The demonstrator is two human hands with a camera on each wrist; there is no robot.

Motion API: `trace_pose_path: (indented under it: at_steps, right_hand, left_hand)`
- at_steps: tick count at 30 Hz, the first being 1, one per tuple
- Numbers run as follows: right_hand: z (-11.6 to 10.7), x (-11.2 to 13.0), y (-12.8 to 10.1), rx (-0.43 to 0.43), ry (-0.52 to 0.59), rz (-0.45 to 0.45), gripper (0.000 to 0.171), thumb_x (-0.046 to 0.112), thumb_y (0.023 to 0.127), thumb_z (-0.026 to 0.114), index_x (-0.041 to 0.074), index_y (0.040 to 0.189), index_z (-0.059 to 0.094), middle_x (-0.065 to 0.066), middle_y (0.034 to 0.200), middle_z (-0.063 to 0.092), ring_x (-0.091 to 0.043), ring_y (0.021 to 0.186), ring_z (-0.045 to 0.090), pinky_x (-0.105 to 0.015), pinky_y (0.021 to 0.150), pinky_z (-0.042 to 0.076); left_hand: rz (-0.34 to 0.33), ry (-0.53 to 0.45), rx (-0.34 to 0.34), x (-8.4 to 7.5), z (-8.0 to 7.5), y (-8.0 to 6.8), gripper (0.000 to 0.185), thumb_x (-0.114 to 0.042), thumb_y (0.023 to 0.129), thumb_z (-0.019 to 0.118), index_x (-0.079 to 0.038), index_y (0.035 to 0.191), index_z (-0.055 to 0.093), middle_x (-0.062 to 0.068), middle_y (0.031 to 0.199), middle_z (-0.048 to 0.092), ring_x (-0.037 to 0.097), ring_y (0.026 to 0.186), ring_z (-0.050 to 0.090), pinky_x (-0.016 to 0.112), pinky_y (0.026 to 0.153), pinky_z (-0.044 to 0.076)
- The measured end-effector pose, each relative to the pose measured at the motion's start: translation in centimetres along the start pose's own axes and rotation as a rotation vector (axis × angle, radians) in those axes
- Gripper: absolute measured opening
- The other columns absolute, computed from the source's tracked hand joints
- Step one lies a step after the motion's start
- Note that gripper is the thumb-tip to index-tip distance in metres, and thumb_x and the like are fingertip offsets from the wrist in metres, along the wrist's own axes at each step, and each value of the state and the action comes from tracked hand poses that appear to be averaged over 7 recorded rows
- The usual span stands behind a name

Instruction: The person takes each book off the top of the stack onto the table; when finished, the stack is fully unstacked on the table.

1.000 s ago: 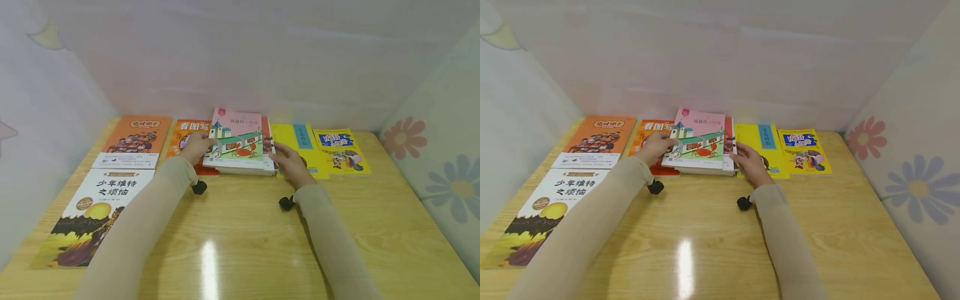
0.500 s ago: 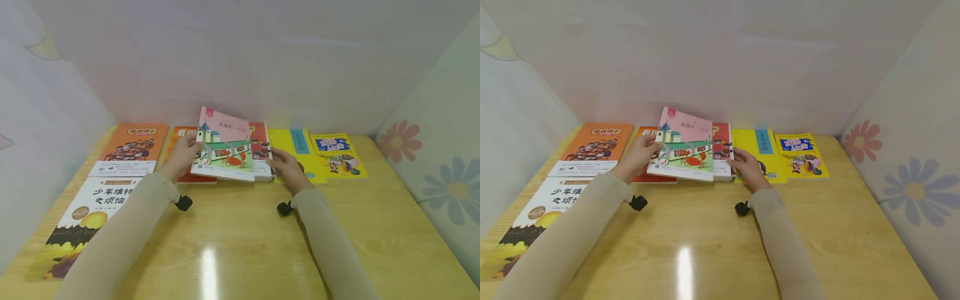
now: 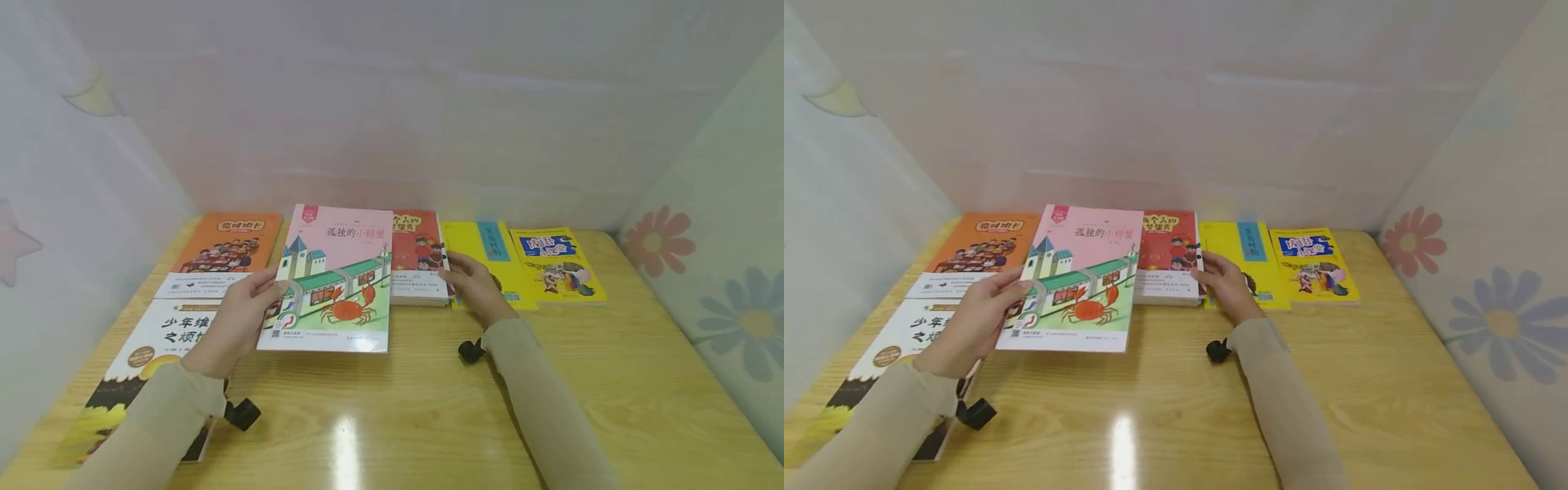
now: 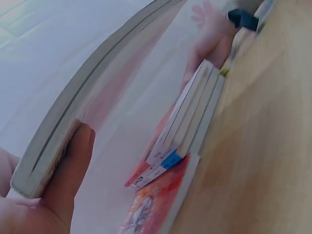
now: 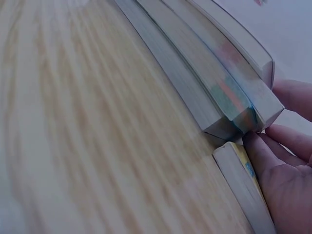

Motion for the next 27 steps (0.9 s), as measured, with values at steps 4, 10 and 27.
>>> trace_pose_path:
  at_steps: [4, 10, 27]
  right_hand:
    - [0.1, -0.1, -0.2, 0.010, -0.010, -0.003, 0.069, 0.043, 0.093, 0.073, 0.028, 0.154, 0.044, 0.004, 0.152, 0.049, -0.016, 0.135, 0.050, -0.039, 0.114, 0.041]
    - [0.2, 0.3, 0.1, 0.014, 0.001, -0.025, 0.068, 0.042, 0.093, 0.073, 0.028, 0.153, 0.045, 0.006, 0.151, 0.050, -0.014, 0.134, 0.050, -0.038, 0.112, 0.042]
    - [0.2, 0.4, -0.6, 0.007, -0.012, 0.019, 0.068, 0.040, 0.094, 0.073, 0.027, 0.154, 0.044, 0.004, 0.155, 0.045, -0.017, 0.136, 0.047, -0.037, 0.113, 0.041]
  left_hand:
    - [-0.073, -0.033, 0.011, 1.5, -0.8, -3.6, 0.071, -0.025, 0.108, 0.051, 0.001, 0.161, 0.012, 0.005, 0.129, 0.061, 0.002, 0.098, 0.067, 0.027, 0.082, 0.059]
    - [-0.184, -0.022, -0.010, 3.3, -1.6, -7.8, 0.072, -0.025, 0.108, 0.050, 0.003, 0.161, 0.010, 0.008, 0.131, 0.059, 0.006, 0.100, 0.068, 0.033, 0.082, 0.061]
    - [-0.349, -0.083, -0.051, 7.8, -3.3, -14.4, 0.069, -0.018, 0.108, 0.049, 0.004, 0.160, 0.010, 0.001, 0.115, 0.071, 0.016, 0.094, 0.072, 0.041, 0.078, 0.062]
Point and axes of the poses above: each hand's wrist, its own y-axis towards the middle knuckle, its own z-axis out of the palm, x = y × z, the point moved 3 cm from there along y, towards the middle knuckle
